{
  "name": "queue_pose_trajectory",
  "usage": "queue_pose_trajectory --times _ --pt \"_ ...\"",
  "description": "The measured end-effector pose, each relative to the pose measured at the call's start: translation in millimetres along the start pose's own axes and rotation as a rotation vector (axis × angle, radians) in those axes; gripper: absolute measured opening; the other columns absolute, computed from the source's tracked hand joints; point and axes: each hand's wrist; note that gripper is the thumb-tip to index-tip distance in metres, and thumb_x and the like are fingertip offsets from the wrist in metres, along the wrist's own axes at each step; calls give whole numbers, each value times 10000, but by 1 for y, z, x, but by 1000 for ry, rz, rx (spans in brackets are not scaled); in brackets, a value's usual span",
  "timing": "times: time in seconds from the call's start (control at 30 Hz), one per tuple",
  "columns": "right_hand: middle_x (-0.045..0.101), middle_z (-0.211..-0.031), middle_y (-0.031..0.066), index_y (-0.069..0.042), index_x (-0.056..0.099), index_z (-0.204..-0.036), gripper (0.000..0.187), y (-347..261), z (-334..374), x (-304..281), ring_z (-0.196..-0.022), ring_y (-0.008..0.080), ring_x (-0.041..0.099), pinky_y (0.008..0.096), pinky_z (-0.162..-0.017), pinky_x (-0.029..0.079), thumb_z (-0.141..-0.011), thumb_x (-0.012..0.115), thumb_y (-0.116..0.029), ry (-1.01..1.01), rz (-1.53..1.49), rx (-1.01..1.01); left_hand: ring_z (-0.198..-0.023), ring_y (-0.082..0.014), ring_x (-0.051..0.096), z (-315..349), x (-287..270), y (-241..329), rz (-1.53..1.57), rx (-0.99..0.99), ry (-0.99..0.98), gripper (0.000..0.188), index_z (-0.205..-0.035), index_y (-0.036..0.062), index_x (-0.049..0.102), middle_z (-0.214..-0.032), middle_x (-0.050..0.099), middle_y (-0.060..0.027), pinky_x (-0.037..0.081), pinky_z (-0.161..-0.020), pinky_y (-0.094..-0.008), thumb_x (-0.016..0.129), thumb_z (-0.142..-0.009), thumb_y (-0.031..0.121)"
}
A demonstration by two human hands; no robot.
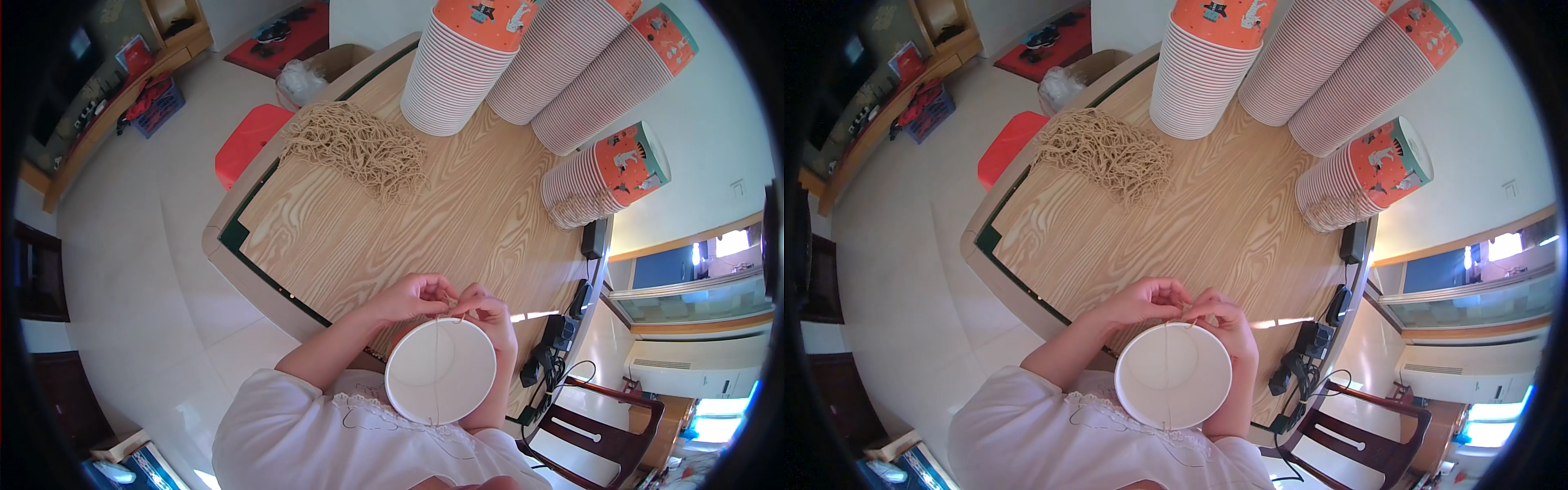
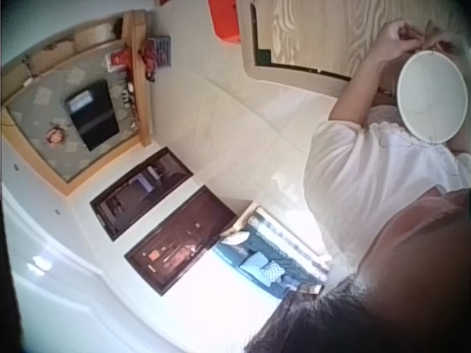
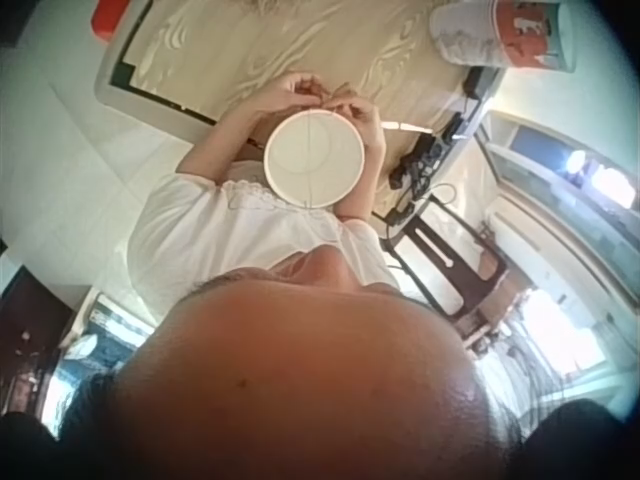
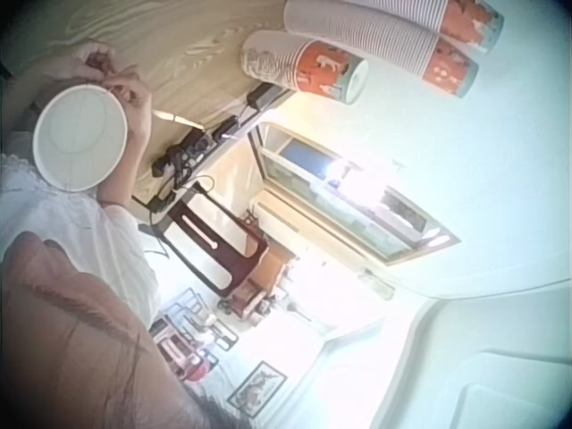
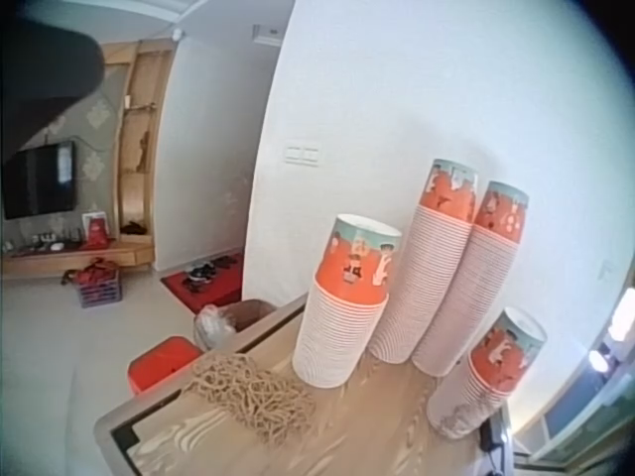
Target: The recorder is placing rubber bands around the rims of paper cups.
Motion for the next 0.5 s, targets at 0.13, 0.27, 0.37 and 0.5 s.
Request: queue_pose_trajectory --times 0.13,0.27,0.37,0.5 --pt "555 -779 37 -54 681 -819 179 4 0 -1 -786 151 535 255 -706 410 -682 678 61 -17 11 -3 -723 -81 559 2 0 1 -6 10 9 255 -1025 24 568 -795 591 -18 467 -654 -218 611 -776 -7" --pt "549 -778 33 -51 672 -793 164 3 1 -1 -794 148 529 253 -710 402 -677 679 65 24 -48 27 -734 -83 559 4 -2 2 -34 15 9 267 -1045 25 563 -812 592 -22 466 -652 -224 609 -782 7" --pt "547 -777 30 -54 668 -779 156 1 1 1 -790 146 528 246 -705 397 -680 678 65 45 -57 41 -747 -85 560 4 0 6 -31 -9 -4 258 -1052 26 563 -829 594 -26 464 -657 -226 612 -799 34" --pt "550 -778 31 -56 670 -784 157 1 1 2 -788 143 529 242 -703 397 -684 677 65 52 -62 50 -790 -91 563 2 3 7 31 -41 -25 238 -1047 26 563 -863 602 -32 464 -691 -228 615 -818 63"
Point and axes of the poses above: each hand's wrist, its own z-axis away from the middle knuckle, its own x-axis out of the palm, y = z × x
